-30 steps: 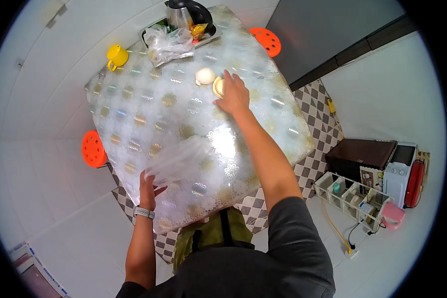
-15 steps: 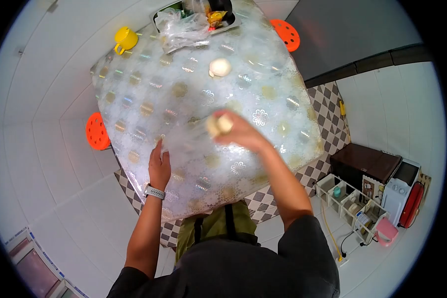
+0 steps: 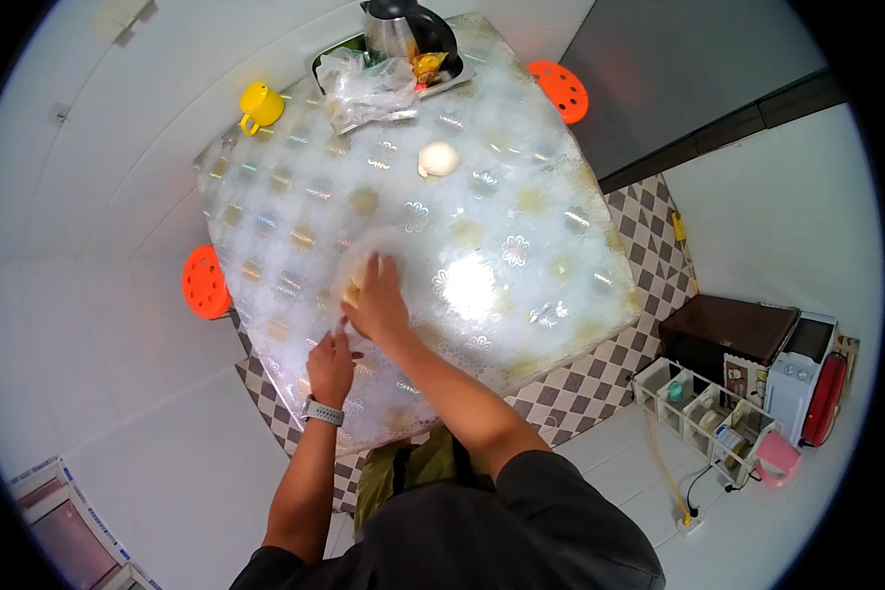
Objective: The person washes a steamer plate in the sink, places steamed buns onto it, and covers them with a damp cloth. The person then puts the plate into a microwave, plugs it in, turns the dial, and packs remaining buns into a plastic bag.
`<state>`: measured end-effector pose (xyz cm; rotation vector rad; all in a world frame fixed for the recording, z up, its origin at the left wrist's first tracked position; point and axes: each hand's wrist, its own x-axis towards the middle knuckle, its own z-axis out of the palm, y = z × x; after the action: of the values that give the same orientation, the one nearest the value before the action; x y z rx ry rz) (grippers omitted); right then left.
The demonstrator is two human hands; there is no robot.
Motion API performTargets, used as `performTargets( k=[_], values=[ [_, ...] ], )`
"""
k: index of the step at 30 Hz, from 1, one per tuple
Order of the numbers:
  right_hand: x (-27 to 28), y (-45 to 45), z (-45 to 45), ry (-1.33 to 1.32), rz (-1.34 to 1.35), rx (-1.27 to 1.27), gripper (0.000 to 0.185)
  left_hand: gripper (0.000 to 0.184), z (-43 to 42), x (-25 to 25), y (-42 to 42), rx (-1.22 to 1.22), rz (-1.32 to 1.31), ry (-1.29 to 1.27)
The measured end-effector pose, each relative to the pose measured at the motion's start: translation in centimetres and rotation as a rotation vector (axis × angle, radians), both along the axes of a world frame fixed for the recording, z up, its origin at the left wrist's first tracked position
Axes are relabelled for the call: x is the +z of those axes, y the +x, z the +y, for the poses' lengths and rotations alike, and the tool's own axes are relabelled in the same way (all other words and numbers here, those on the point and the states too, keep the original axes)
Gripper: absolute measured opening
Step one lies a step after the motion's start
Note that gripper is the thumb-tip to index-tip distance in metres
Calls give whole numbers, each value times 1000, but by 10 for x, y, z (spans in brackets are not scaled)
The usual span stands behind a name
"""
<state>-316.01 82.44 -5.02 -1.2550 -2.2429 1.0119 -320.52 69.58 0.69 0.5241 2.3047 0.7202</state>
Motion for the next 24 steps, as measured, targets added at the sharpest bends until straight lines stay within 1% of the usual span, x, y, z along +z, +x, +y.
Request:
performTargets(
  k=[1, 2, 3, 4, 5, 6, 8, 9, 10, 11, 12, 13, 14, 15, 17, 19, 21, 23, 24],
  values=[
    [7, 5, -4, -3, -101, 111, 71, 36, -4, -4, -7, 27, 53, 0],
    [19, 8, -4, -8, -202, 224, 73, 36, -9, -4, -13, 33, 51, 8],
    [41, 14, 12, -230, -275, 394, 64, 35, -14, -3, -18, 39, 70, 25],
    [67, 16, 33, -216, -274, 402, 64, 33, -16, -4, -25, 47, 93, 45],
    [92, 18, 55, -394, -270, 484, 60, 31, -18, -1, -28, 78, 96, 62],
    [103, 21, 75, -577, -267, 564, 55, 31, -22, -2, -32, 84, 100, 67],
    [57, 23, 108, -59, -76, 333, 53, 27, -29, -3, -37, 40, 207, 99],
    [52, 17, 132, 67, -70, 251, 54, 27, -30, -1, -36, 42, 210, 103],
    [47, 8, 159, 195, -62, 169, 55, 25, -29, 4, -35, 43, 277, 112],
    [29, -2, 182, 275, -112, 112, 57, 24, -28, 8, -35, 45, 348, 120],
    [9, -11, 200, 352, -159, 55, 59, 24, -27, 11, -36, 50, 356, 121],
    [-1, -17, 213, 353, -153, 58, 59, 28, -26, 13, -36, 36, 380, 175],
    [-8, -20, 224, 325, -230, 69, 60, 33, -25, 16, -37, 21, 402, 228],
    [-11, -24, 231, 295, -312, 79, 60, 33, -24, 20, -38, 22, 401, 226],
    [-11, -29, 242, 237, -337, 100, 61, 40, -19, 27, -39, -49, 473, 266],
    [-7, -24, 236, 179, -371, 116, 61, 41, -15, 33, -39, -53, 428, 273],
    [3, -21, 212, 96, -169, -16, 57, 39, -12, 33, -41, -31, 355, 309],
    [10, -14, 177, 51, 32, 89, 54, 39, -8, 34, -42, -7, 327, 305],
    [27, -10, 153, -61, 161, 170, 53, 40, -8, 34, -41, 13, 296, 288]
  ],
)
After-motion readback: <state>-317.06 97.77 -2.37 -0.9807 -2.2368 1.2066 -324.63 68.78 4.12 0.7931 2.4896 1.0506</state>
